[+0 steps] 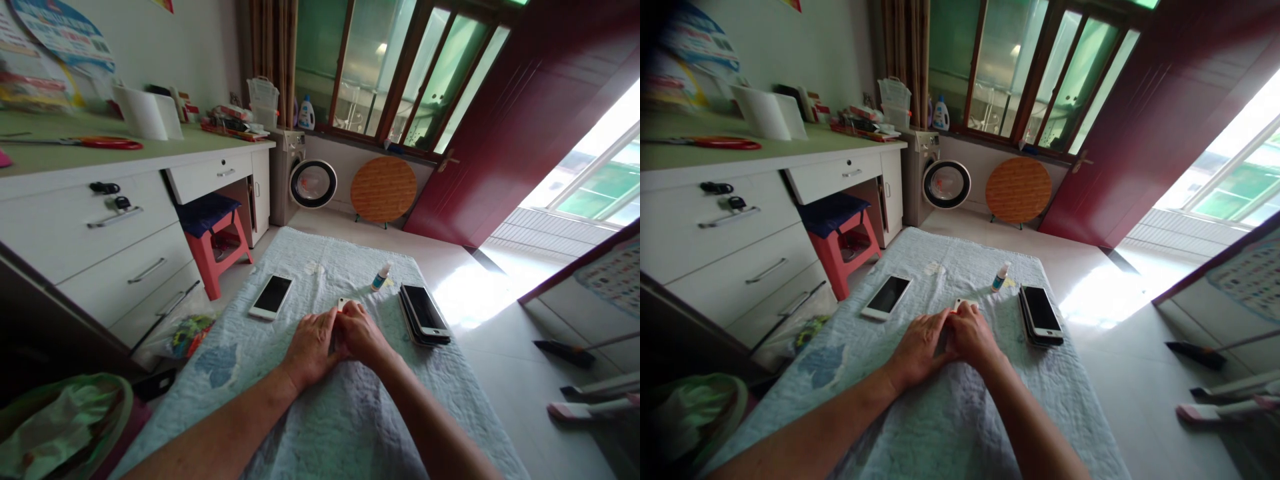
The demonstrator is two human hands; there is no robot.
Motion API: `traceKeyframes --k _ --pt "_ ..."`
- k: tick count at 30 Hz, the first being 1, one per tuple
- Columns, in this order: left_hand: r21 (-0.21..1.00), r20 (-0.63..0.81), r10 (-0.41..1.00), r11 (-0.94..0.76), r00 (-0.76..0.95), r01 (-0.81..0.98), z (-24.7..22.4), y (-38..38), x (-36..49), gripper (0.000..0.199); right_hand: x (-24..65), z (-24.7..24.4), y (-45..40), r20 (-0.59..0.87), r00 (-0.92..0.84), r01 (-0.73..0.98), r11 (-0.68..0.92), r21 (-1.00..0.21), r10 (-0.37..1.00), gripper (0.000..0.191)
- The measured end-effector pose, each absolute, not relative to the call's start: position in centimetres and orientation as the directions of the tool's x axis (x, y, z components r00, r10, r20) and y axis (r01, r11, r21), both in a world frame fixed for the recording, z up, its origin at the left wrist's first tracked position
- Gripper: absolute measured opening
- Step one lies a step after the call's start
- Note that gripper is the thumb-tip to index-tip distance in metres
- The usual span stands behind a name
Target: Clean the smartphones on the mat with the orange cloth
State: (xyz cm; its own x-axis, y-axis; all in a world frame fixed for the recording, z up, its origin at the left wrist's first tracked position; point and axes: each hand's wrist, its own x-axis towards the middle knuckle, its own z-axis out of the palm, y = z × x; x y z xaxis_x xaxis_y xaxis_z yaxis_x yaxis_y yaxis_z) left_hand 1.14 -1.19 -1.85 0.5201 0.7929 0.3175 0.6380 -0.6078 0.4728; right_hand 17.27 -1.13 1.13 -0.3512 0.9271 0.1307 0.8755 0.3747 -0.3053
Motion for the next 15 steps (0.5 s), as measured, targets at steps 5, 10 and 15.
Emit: traceKeyframes --k 5,10,15 --pt "0.472 0.342 0.776 -0.629 0.53 0.617 -2.6 -0.9 1.1 0.093 17.5 1.0 2.5 0.131 -0.272 0.925 0.297 -0.237 0.953 0.023" --pt "0.468 0.354 0.769 -0.638 0.532 0.611 -3.3 -0.8 1.1 0.105 17.5 0.8 3.9 0.101 -0.265 0.935 0.281 -0.215 0.959 0.023" --pt "0.473 0.399 0.758 -0.652 0.516 0.592 -3.2 -0.9 1.2 0.105 17.1 1.0 2.8 0.11 -0.314 0.907 0.332 -0.257 0.943 0.021"
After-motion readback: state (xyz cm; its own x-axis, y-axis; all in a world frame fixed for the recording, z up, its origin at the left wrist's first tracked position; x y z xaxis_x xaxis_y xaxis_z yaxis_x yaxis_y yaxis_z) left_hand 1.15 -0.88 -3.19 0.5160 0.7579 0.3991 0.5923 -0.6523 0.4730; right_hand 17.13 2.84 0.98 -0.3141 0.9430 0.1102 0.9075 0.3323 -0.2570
